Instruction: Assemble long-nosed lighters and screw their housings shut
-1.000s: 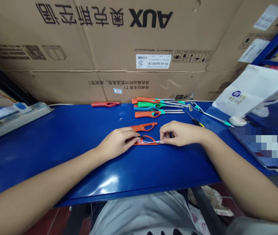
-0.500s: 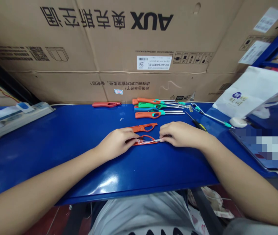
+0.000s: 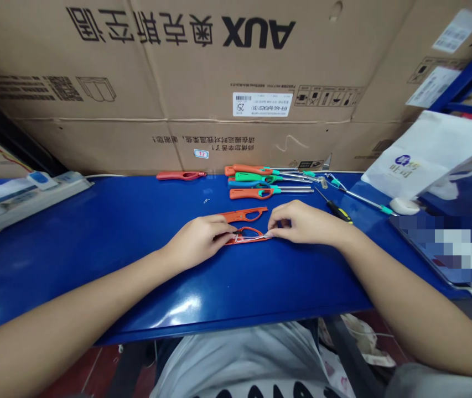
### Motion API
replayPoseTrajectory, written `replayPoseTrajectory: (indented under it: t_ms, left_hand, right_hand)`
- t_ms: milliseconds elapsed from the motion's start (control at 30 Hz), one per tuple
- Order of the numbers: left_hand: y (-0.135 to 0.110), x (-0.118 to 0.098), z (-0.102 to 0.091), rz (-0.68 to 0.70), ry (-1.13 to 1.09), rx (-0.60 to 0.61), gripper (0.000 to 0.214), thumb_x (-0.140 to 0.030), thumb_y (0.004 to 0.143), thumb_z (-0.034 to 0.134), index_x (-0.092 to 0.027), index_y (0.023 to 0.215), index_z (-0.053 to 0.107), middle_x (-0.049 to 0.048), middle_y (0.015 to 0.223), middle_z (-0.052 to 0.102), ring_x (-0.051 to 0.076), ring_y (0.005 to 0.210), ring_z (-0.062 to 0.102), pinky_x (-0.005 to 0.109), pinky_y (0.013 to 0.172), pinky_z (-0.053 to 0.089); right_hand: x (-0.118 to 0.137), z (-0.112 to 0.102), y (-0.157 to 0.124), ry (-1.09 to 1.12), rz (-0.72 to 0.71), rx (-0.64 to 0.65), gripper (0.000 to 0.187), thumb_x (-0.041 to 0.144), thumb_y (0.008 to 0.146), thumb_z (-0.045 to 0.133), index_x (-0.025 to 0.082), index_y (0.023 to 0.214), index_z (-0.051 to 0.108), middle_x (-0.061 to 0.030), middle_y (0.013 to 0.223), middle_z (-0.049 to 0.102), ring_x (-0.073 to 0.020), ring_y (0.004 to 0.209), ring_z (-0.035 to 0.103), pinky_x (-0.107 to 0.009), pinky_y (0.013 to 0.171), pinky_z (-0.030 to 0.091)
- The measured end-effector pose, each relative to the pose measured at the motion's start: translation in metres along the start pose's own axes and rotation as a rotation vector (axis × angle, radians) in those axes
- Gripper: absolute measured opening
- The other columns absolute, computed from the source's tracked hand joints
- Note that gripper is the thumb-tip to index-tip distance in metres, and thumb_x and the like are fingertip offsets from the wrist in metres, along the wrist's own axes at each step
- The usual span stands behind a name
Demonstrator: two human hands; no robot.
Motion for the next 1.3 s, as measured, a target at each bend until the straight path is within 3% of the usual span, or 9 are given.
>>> replayPoseTrajectory:
  t_ms: [200, 300, 367, 433, 533, 600, 700, 1133, 1300]
  left_hand:
    - [0.0, 0.003, 0.004, -0.038, -0.025, 0.018, 0.018, -0.014, 0.094, 0.062, -0.017, 0.104, 0.077, 0.0049, 0.094, 0.075, 0.019, 0.086, 0.071, 0.027, 0.074, 0.055]
    - [0.001, 0.002, 0.005, -0.034, -0.041, 0.013, 0.019, -0.013, 0.094, 0.062, -0.017, 0.106, 0.076, 0.0053, 0.094, 0.075, 0.018, 0.084, 0.071, 0.026, 0.074, 0.055]
    - [0.001, 0.001, 0.004, -0.026, -0.052, 0.007, 0.019, -0.012, 0.094, 0.062, -0.016, 0.107, 0.076, 0.0057, 0.096, 0.075, 0.017, 0.084, 0.071, 0.026, 0.075, 0.056]
    - [0.002, 0.001, 0.003, -0.023, -0.054, 0.005, 0.019, -0.013, 0.094, 0.062, -0.016, 0.106, 0.076, 0.0061, 0.096, 0.075, 0.018, 0.085, 0.071, 0.027, 0.077, 0.056]
    - [0.002, 0.001, 0.003, -0.026, -0.046, 0.009, 0.019, -0.013, 0.094, 0.062, -0.016, 0.106, 0.076, 0.006, 0.094, 0.074, 0.018, 0.084, 0.071, 0.027, 0.076, 0.056]
    - [0.001, 0.002, 0.002, -0.03, -0.05, 0.007, 0.019, -0.014, 0.094, 0.061, -0.017, 0.106, 0.076, 0.0056, 0.093, 0.074, 0.018, 0.083, 0.071, 0.026, 0.076, 0.056]
    - [0.001, 0.002, 0.003, -0.028, -0.064, 0.006, 0.019, -0.014, 0.095, 0.061, -0.017, 0.106, 0.076, 0.0057, 0.093, 0.074, 0.017, 0.084, 0.071, 0.026, 0.077, 0.056]
    - [0.0, 0.003, 0.004, -0.026, -0.084, -0.005, 0.018, -0.016, 0.095, 0.061, -0.016, 0.105, 0.076, 0.0067, 0.093, 0.073, 0.018, 0.084, 0.071, 0.028, 0.077, 0.056]
    - [0.0, 0.003, 0.003, -0.028, -0.099, -0.028, 0.017, -0.017, 0.095, 0.062, -0.016, 0.104, 0.076, 0.0071, 0.093, 0.074, 0.017, 0.083, 0.071, 0.027, 0.076, 0.056]
  right_hand:
    - [-0.021, 0.019, 0.006, 0.27, 0.214, 0.081, 0.022, 0.035, 0.08, 0.074, 0.016, 0.071, 0.068, 0.0002, 0.065, 0.066, -0.0107, 0.056, 0.057, -0.023, 0.056, 0.039]
    - [-0.033, 0.031, 0.002, 0.369, 0.383, 0.142, 0.023, 0.035, 0.08, 0.072, 0.018, 0.071, 0.06, 0.0037, 0.053, 0.058, -0.0108, 0.046, 0.055, -0.023, 0.05, 0.041]
    - [-0.036, 0.036, 0.0, 0.412, 0.419, 0.18, 0.023, 0.036, 0.082, 0.071, 0.018, 0.074, 0.059, 0.0052, 0.05, 0.054, -0.0106, 0.042, 0.053, -0.023, 0.047, 0.042]
    - [-0.032, 0.037, 0.002, 0.427, 0.354, 0.191, 0.022, 0.037, 0.083, 0.07, 0.017, 0.082, 0.061, 0.0052, 0.054, 0.055, -0.0092, 0.042, 0.05, -0.022, 0.046, 0.039]
    - [-0.015, 0.026, 0.008, 0.371, 0.122, 0.112, 0.021, 0.032, 0.083, 0.069, 0.016, 0.096, 0.065, 0.0008, 0.076, 0.064, -0.0069, 0.052, 0.048, -0.021, 0.051, 0.038]
    - [-0.003, 0.018, 0.01, 0.301, -0.015, 0.029, 0.02, 0.026, 0.082, 0.069, 0.016, 0.099, 0.067, -0.0016, 0.088, 0.066, -0.0068, 0.058, 0.047, -0.021, 0.056, 0.039]
    - [0.011, 0.016, 0.01, 0.228, -0.105, -0.032, 0.017, 0.023, 0.083, 0.069, 0.016, 0.099, 0.068, -0.0026, 0.091, 0.065, -0.0085, 0.063, 0.047, -0.022, 0.061, 0.04]
    - [0.026, 0.022, 0.007, 0.235, -0.119, 0.016, 0.005, 0.012, 0.084, 0.065, 0.015, 0.087, 0.068, -0.001, 0.083, 0.063, -0.0075, 0.059, 0.046, -0.022, 0.06, 0.039]
    - [0.027, 0.022, 0.006, 0.233, -0.135, 0.017, 0.013, 0.018, 0.086, 0.066, 0.015, 0.098, 0.069, -0.0007, 0.084, 0.063, -0.0082, 0.06, 0.048, -0.021, 0.058, 0.04]
Point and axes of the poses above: each hand's wrist, its own y-axis towards the middle knuckle, its own z-axis out of the palm, x = y × z, the point moved 10 cm from there along y, towards the middle knuckle
